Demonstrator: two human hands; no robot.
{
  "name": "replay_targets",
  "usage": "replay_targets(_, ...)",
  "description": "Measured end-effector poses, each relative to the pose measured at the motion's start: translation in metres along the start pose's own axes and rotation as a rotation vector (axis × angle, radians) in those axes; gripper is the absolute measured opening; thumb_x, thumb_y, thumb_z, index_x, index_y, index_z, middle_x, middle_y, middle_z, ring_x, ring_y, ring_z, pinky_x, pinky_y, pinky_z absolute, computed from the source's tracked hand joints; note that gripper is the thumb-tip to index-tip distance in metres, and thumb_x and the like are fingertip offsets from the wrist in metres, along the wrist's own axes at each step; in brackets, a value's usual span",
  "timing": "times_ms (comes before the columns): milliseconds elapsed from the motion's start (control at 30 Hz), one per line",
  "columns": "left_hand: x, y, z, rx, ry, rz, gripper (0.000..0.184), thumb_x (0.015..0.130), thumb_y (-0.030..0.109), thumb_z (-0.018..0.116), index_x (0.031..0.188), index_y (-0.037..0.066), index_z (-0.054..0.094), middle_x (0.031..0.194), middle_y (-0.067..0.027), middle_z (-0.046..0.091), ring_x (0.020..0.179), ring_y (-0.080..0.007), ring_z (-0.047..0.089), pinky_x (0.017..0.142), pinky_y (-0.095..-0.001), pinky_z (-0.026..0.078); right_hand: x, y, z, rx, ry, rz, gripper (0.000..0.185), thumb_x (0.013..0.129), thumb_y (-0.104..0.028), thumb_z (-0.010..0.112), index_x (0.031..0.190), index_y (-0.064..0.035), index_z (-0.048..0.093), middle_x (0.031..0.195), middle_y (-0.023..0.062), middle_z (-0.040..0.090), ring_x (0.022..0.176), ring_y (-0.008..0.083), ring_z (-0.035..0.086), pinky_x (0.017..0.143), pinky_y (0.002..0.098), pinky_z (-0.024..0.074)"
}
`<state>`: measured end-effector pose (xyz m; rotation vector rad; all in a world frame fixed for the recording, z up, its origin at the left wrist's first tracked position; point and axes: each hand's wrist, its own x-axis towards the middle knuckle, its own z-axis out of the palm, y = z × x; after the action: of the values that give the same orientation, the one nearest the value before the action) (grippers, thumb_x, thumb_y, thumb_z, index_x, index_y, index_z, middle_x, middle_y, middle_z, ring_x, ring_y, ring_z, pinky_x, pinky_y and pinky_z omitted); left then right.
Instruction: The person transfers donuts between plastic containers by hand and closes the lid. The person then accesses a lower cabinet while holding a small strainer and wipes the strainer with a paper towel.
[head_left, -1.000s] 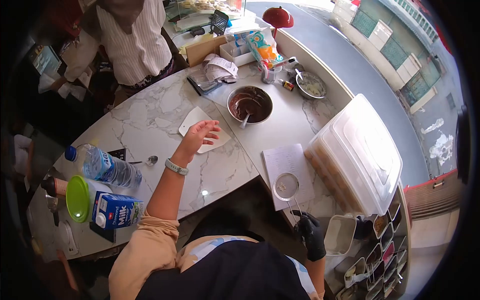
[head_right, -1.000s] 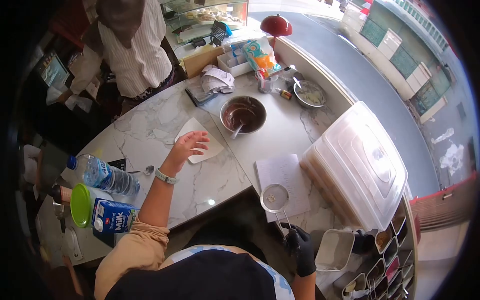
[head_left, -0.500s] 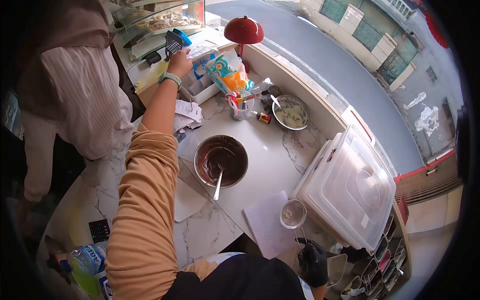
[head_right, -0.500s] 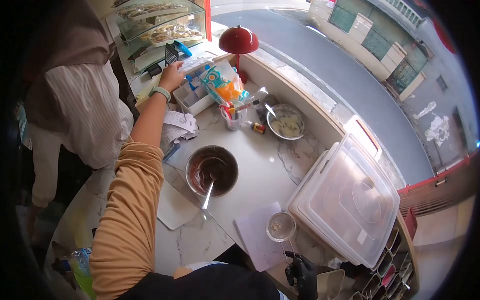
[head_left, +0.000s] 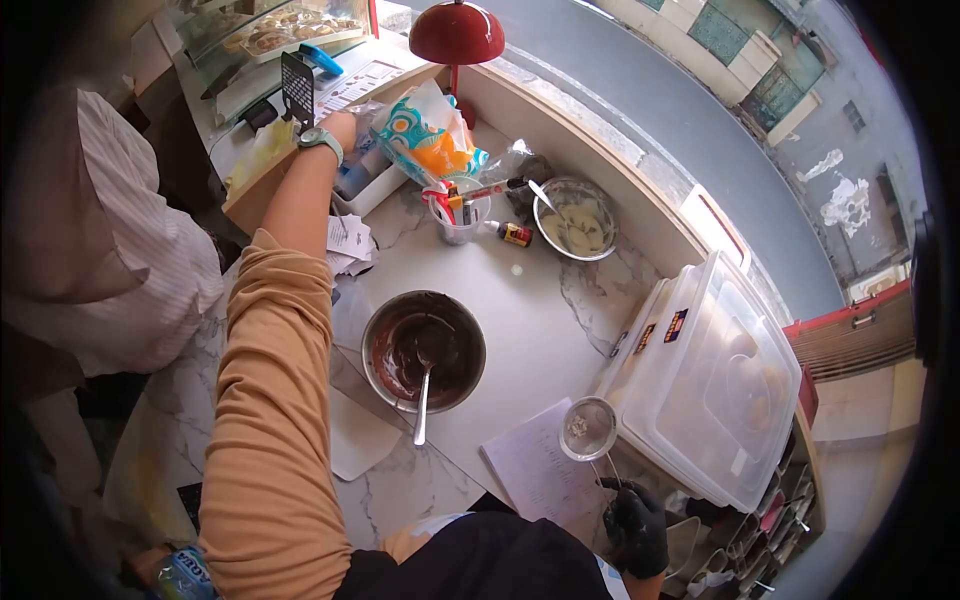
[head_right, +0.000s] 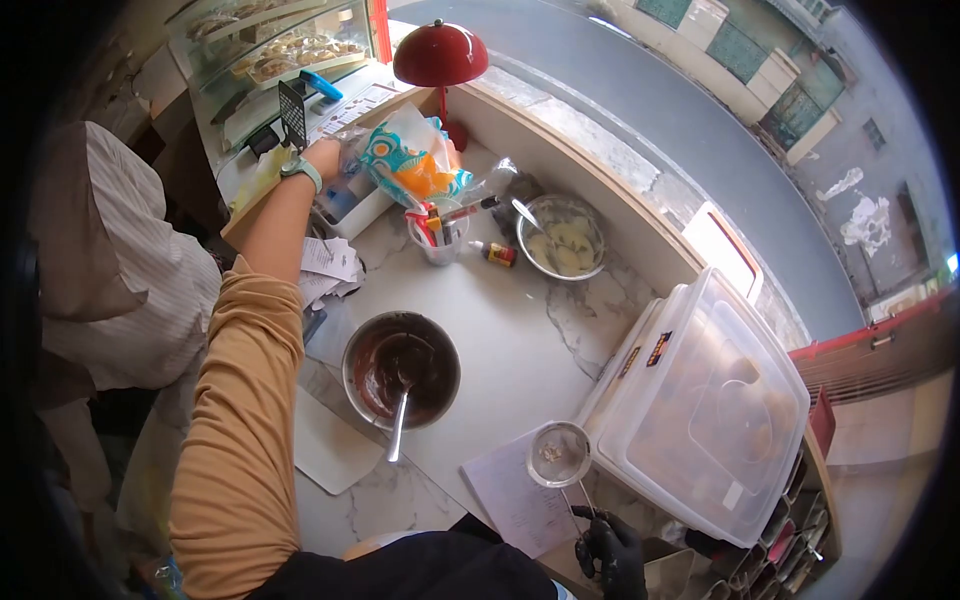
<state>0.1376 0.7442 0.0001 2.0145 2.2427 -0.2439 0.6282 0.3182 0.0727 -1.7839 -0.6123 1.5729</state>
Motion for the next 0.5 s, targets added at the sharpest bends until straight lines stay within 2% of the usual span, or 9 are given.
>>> replay_targets(67, 0.007, -0.001, 0.012, 0.056, 0.016, 0.006, 0.054, 0.064, 0.032, 0.073, 0.107, 0.001, 0.063, 0.109, -0.0183, 0.062, 0.104, -0.0303, 0.060, 0.088, -0.0390, 0.048, -0.006, -0.009, 0.009, -0.173, -0.013, -0.052, 0.022, 0.088, -0.001, 0.047, 0.105, 0.0070, 0.059, 0.070, -0.0015, 0.048, 0.055, 0.0018, 0.045, 0.051, 0.0149, 0.0386)
replay_targets(100, 0.005, -0.003, 0.013, 0.102, 0.027, 0.008, 0.062, 0.060, 0.041, 0.076, 0.108, 0.005, 0.064, 0.116, -0.0157, 0.060, 0.111, -0.0290, 0.055, 0.094, -0.0395, 0.044, -0.003, -0.005, 0.004, -0.169, -0.040, -0.062, 0.023, 0.089, -0.002, 0.047, 0.105, 0.0068, 0.059, 0.068, -0.0018, 0.048, 0.054, 0.0018, 0.044, 0.051, 0.0152, 0.0381)
replay_targets(200, -0.011, 0.010, 0.014, 0.172, 0.142, -0.089, 0.061, 0.063, 0.041, 0.076, 0.110, 0.007, 0.063, 0.116, -0.0137, 0.061, 0.111, -0.0282, 0.055, 0.094, -0.0370, 0.044, 0.003, 0.006, -0.009, -0.193, -0.096, -0.092, 0.024, 0.090, -0.003, 0.044, 0.106, 0.0066, 0.060, 0.065, -0.0025, 0.047, 0.054, 0.0015, 0.043, 0.049, 0.0156, 0.0366)
replay_targets(233, -0.001, 0.001, 0.031, 0.152, 0.247, -0.055, 0.053, 0.067, 0.038, 0.075, 0.106, 0.004, 0.065, 0.108, -0.0156, 0.064, 0.105, -0.0299, 0.059, 0.090, -0.0351, 0.045, 0.002, 0.003, -0.007, -0.225, -0.103, -0.103, 0.024, 0.091, -0.003, 0.043, 0.106, 0.0068, 0.059, 0.064, -0.0028, 0.046, 0.054, 0.0012, 0.043, 0.048, 0.0155, 0.0361)
replay_targets(333, 0.025, -0.025, 0.032, -0.386, 0.128, -0.055, 0.045, 0.069, 0.034, 0.073, 0.099, 0.001, 0.067, 0.099, -0.0175, 0.066, 0.098, -0.0319, 0.062, 0.087, -0.0375, 0.046, 0.001, 0.006, -0.008, -0.148, -0.121, -0.065, 0.025, 0.091, -0.002, 0.043, 0.106, 0.0079, 0.059, 0.063, -0.0024, 0.047, 0.053, 0.0017, 0.043, 0.048, 0.0157, 0.0356)
replay_targets(367, 0.021, -0.030, 0.035, -0.484, 0.178, -0.028, 0.036, 0.075, 0.031, 0.069, 0.093, 0.000, 0.068, 0.091, -0.0200, 0.066, 0.092, -0.0344, 0.063, 0.083, -0.0387, 0.047, 0.001, 0.007, -0.009, -0.096, -0.127, -0.042, 0.024, 0.091, -0.001, 0.043, 0.106, 0.0083, 0.059, 0.063, -0.0020, 0.047, 0.053, 0.0020, 0.043, 0.048, 0.0158, 0.0356)
replay_targets(467, 0.018, -0.026, 0.038, -0.154, 0.142, -0.097, 0.026, 0.080, 0.018, 0.059, 0.095, 0.000, 0.068, 0.100, -0.0188, 0.066, 0.093, -0.0317, 0.064, 0.083, -0.0361, 0.049, 0.000, 0.010, -0.010, -0.130, -0.126, -0.037, 0.026, 0.092, -0.006, 0.043, 0.108, 0.0078, 0.058, 0.060, -0.0013, 0.047, 0.048, 0.0039, 0.042, 0.045, 0.0170, 0.0346)
replay_targets(500, 0.015, -0.022, 0.037, -0.085, 0.123, -0.072, 0.026, 0.080, 0.019, 0.058, 0.095, 0.000, 0.068, 0.100, -0.0184, 0.066, 0.093, -0.0317, 0.064, 0.083, -0.0368, 0.049, 0.000, 0.011, -0.010, -0.087, -0.119, -0.014, 0.027, 0.092, -0.008, 0.043, 0.108, 0.0074, 0.058, 0.059, -0.0008, 0.047, 0.047, 0.0045, 0.042, 0.044, 0.0174, 0.0339)
